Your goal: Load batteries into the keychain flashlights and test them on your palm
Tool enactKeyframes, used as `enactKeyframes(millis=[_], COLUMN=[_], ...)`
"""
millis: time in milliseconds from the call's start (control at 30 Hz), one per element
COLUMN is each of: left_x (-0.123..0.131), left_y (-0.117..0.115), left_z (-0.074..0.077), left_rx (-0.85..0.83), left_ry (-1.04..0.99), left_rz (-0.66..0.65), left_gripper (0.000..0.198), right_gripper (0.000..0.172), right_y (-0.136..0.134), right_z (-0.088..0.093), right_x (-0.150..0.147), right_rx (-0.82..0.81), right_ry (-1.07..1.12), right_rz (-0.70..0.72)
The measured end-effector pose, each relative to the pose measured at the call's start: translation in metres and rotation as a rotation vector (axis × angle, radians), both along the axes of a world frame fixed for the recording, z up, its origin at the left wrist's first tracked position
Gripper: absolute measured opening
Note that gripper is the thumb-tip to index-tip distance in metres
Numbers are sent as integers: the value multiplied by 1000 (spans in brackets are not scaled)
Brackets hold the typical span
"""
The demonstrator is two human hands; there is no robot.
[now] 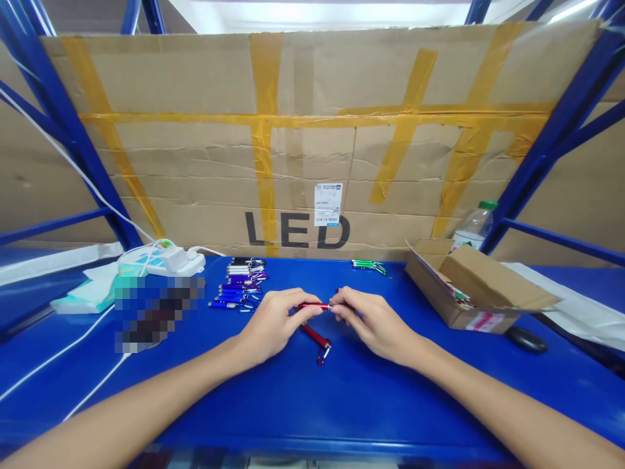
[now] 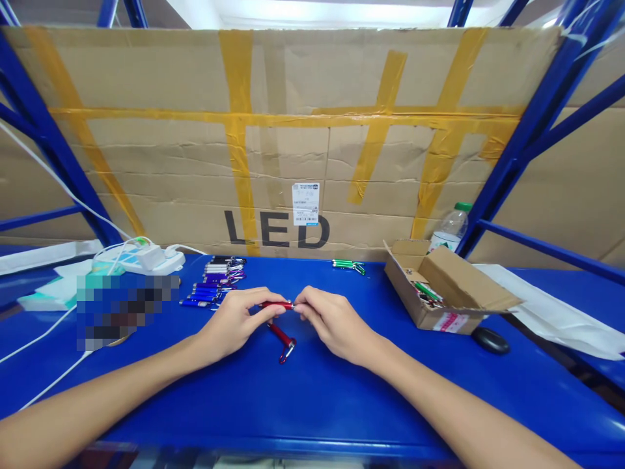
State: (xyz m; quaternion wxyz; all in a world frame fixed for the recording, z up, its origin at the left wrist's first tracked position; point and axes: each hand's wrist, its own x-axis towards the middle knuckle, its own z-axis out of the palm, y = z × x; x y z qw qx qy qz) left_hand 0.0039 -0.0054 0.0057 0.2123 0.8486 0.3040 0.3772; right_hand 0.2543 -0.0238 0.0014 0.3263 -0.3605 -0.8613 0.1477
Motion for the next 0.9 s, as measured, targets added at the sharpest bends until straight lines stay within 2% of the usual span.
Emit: enactKeyframes(millis=[100, 200, 300, 400, 500, 633, 767, 900], left_x=[0, 1, 1, 0, -1, -1, -1, -1], left_y=[1, 4, 5, 6, 6, 6, 5, 3], left_z=[0, -1, -1, -1, -1, 0, 2, 4], left_rx=[-4, -36, -104, -150, -153, -146, -109, -75], left_ry=[7, -6, -10, -32, -45, -20, 32, 70], left_rz=[-6, 16, 45, 65, 62, 44, 56, 80], left_gripper=[19, 18, 22, 27, 30, 32, 41, 42], right_gripper=[30, 32, 25, 21, 22, 20, 23, 23], right_y=[4, 11, 19, 25, 28, 28, 24, 22], right_z=[2, 6, 11, 15, 17, 16, 12, 7], right_x=[2, 11, 25, 38, 45, 45, 40, 34], right_rx=[-24, 22, 93, 42, -8, -58, -68, -85], right_ry=[12, -3, -111, -277, -287, -318, -391, -317], right_rz=[15, -9, -58, 7, 73, 114, 95, 47])
